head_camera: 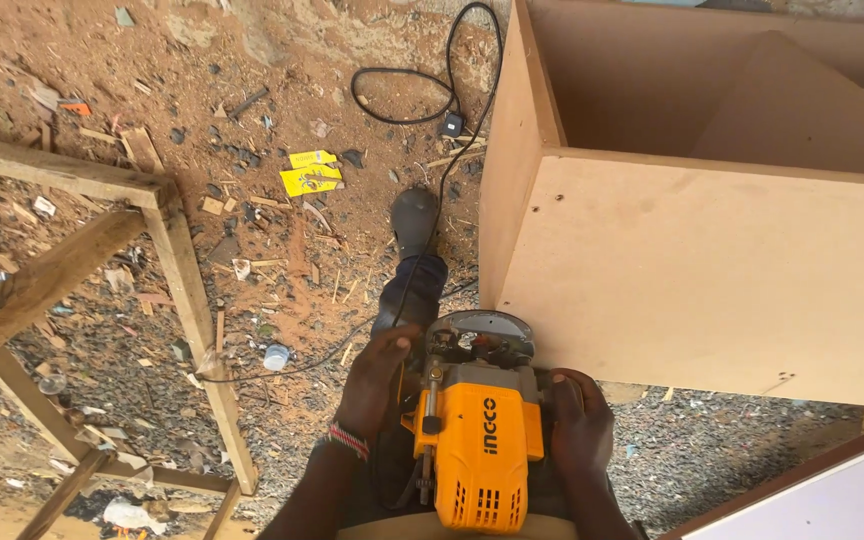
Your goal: Trimming wood edges with a power router, cutting with a jigsaw, and marking wood with a pencil.
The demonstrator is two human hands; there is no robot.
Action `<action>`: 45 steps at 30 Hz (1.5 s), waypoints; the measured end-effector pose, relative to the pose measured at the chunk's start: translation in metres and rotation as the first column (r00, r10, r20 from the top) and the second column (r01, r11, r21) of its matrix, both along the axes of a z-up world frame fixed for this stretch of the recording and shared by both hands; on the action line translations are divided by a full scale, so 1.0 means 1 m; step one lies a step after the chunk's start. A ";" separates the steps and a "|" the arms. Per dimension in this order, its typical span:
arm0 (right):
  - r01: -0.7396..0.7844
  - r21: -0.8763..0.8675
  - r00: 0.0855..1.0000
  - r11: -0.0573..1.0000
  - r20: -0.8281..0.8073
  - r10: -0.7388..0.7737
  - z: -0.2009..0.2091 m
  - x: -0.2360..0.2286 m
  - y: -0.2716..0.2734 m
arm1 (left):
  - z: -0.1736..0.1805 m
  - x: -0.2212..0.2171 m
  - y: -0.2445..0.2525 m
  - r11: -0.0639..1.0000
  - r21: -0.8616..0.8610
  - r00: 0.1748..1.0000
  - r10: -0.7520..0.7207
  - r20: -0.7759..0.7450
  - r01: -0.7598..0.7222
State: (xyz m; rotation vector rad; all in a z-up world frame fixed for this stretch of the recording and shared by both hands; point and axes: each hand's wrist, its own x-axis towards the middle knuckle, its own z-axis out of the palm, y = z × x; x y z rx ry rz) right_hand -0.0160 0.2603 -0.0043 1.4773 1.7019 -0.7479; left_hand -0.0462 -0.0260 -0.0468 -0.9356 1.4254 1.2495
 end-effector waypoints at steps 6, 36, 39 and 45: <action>0.062 -0.003 0.998 0.998 0.003 -0.062 0.004 0.005 0.003 | 0.046 0.003 0.042 0.834 -0.548 0.975 0.168 0.144 -0.063; 0.098 -0.091 0.989 0.991 -0.104 -0.107 0.003 0.018 0.012 | 0.033 0.025 0.056 0.724 -0.689 0.987 0.085 0.139 0.034; 0.142 -0.097 0.977 0.985 -0.150 -0.155 0.003 0.021 0.011 | 0.028 0.039 0.052 0.714 -0.699 0.994 0.091 0.055 -0.026; 0.021 -0.074 0.984 0.997 -0.175 -0.034 -0.005 0.028 0.011 | 0.027 0.039 0.052 0.714 -0.700 0.992 0.084 0.089 0.002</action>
